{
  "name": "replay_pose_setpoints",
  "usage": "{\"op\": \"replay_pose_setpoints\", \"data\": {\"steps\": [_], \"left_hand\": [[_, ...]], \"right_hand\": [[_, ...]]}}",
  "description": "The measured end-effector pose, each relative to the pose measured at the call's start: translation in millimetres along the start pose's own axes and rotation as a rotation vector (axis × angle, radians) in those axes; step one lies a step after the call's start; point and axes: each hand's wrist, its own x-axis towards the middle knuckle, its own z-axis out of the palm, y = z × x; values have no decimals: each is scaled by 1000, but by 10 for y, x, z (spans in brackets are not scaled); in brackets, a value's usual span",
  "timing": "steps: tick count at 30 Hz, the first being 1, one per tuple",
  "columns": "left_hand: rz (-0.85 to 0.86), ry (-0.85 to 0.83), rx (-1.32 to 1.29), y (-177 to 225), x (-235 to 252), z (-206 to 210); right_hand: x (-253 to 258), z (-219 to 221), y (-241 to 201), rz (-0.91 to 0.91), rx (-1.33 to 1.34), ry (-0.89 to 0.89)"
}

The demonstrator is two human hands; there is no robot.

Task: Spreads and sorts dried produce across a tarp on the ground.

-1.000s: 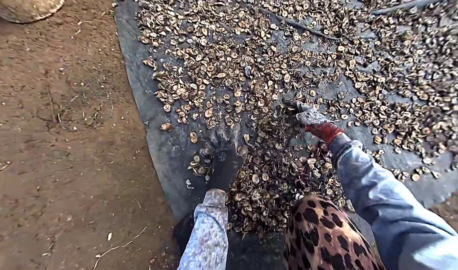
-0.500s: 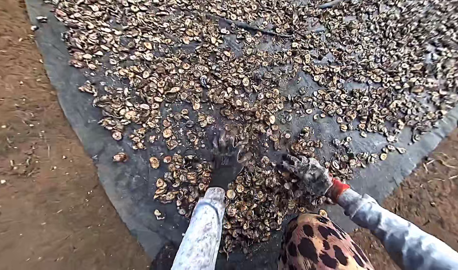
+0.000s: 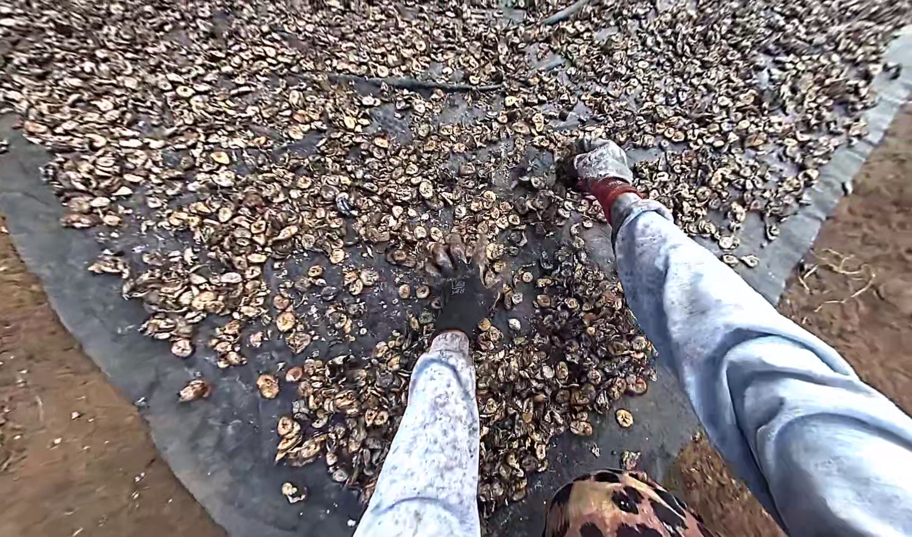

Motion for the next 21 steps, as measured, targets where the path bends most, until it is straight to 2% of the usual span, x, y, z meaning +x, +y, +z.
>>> {"op": "replay_pose_setpoints", "data": {"steps": [2, 3, 4, 6, 8, 9, 11, 13, 15, 17, 19, 21], "left_hand": [[-51, -239, 54, 201, -47, -37], [-88, -355, 46, 260, -127, -113], [-93, -396, 41, 245, -207, -118], [22, -429, 81, 233, -483, -66], [128, -512, 220, 214, -987, 22], [136, -517, 251, 181, -1254, 86], [128, -426, 234, 56, -1540, 280], [99, -331, 136, -17, -1533, 359], [73, -177, -174, 176, -1327, 141], [102, -2, -346, 459, -1066, -99], [149, 72, -378, 657, -726, -191], [209, 76, -256, 837, -341, -261]], "right_hand": [[-83, -103, 23, 26, -57, -21], [-203, -92, 119, -14, -98, -99], [-397, -26, 266, -88, -158, -198], [-978, 242, 731, -328, -337, -343], [-1713, 495, 1265, -438, -468, -490], [-1995, 570, 1508, -491, -456, -495], [-2245, 490, 1793, -533, -348, -495], [-2213, 377, 1934, -456, -233, -461], [-1982, 199, 1886, -241, -104, -337], [-1710, 17, 1812, 2, 66, -153], [-1384, -173, 1745, 188, 132, -46], [-1147, -322, 1769, 227, 168, -44]]}}
